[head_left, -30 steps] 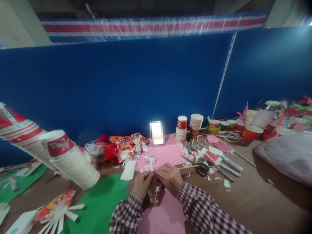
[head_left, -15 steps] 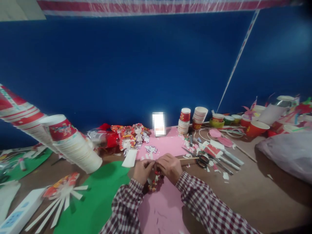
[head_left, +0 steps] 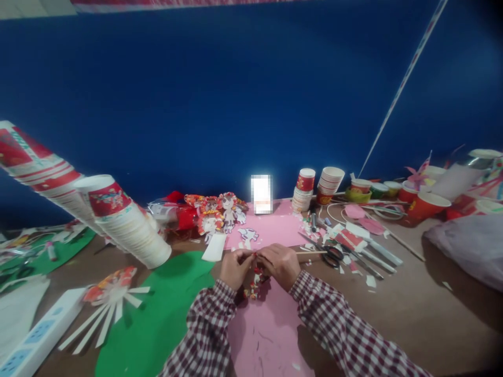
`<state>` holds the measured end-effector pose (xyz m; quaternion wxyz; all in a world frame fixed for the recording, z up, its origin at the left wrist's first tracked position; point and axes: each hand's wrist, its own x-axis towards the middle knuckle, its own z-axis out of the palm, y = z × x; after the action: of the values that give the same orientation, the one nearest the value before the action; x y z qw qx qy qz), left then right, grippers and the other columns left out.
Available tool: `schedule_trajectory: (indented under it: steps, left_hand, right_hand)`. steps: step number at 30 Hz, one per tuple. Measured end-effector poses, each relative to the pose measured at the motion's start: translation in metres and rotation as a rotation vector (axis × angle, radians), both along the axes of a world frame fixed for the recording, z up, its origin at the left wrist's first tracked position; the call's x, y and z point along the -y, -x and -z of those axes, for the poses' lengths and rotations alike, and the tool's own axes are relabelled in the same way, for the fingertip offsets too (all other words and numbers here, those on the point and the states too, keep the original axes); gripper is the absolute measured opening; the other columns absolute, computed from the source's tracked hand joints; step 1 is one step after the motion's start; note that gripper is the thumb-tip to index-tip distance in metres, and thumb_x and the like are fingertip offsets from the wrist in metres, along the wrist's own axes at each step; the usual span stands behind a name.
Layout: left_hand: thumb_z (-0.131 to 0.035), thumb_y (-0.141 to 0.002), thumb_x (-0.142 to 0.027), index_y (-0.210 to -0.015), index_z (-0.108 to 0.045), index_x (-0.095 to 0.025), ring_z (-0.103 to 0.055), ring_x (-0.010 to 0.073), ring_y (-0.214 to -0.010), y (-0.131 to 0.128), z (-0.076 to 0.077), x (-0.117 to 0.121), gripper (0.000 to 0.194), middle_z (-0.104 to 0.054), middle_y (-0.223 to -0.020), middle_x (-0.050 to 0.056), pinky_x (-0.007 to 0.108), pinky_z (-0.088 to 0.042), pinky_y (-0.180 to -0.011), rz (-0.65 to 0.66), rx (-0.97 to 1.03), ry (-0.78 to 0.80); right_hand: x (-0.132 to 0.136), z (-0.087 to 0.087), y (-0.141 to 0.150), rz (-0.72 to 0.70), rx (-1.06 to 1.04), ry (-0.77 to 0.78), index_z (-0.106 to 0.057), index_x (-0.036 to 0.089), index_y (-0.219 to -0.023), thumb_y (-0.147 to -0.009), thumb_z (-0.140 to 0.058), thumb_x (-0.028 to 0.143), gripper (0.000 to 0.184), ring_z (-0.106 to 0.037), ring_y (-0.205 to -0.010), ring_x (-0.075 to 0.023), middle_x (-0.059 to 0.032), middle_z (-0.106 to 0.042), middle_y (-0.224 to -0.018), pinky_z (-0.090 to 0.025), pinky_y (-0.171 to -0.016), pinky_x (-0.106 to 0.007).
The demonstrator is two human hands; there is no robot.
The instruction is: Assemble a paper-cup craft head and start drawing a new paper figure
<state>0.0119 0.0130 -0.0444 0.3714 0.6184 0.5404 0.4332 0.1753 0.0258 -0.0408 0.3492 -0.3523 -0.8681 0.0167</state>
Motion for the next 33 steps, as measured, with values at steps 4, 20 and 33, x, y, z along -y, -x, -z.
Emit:
schedule_trajectory:
  steps: [4,20,33]
  left_hand:
    - [-0.054,-0.071,-0.028,-0.082,-0.066,-0.012,-0.062,0.0173,-0.072,0.0012,0.0001,-0.0005,0.023,-0.068,-0.078,0.007,0.028,-0.049,-0.067,-0.017,-0.027,0.018]
    - [-0.055,-0.072,-0.031,-0.086,-0.067,-0.012,-0.062,0.0184,-0.078,0.0025,-0.0024,-0.0008,0.027,-0.068,-0.083,0.008,0.030,-0.048,-0.074,0.024,-0.023,0.015]
    - [-0.055,-0.073,-0.031,-0.096,-0.064,-0.012,-0.062,0.0193,-0.083,0.0045,0.0039,-0.0043,0.032,-0.068,-0.091,0.008,0.031,-0.049,-0.076,0.002,0.020,0.034]
  right_hand:
    - [-0.0007,-0.0013,-0.0008,-0.036,-0.007,0.003,-0.060,0.018,-0.089,-0.086,-0.044,0.022,0.016,-0.053,-0.078,-0.0134,-0.0040,-0.062,-0.085,-0.040,-0.073,-0.026]
    - [-0.0018,0.0001,0.0016,-0.014,-0.013,-0.025,-0.061,0.017,-0.087,-0.086,-0.045,0.022,0.017,-0.051,-0.077,-0.0150,-0.0053,-0.061,-0.082,-0.041,-0.071,-0.027]
    - [0.0005,-0.0018,0.0025,-0.006,0.003,-0.059,-0.060,0.018,-0.083,-0.086,-0.045,0.021,0.015,-0.052,-0.076,-0.0139,-0.0034,-0.061,-0.082,-0.040,-0.070,-0.027]
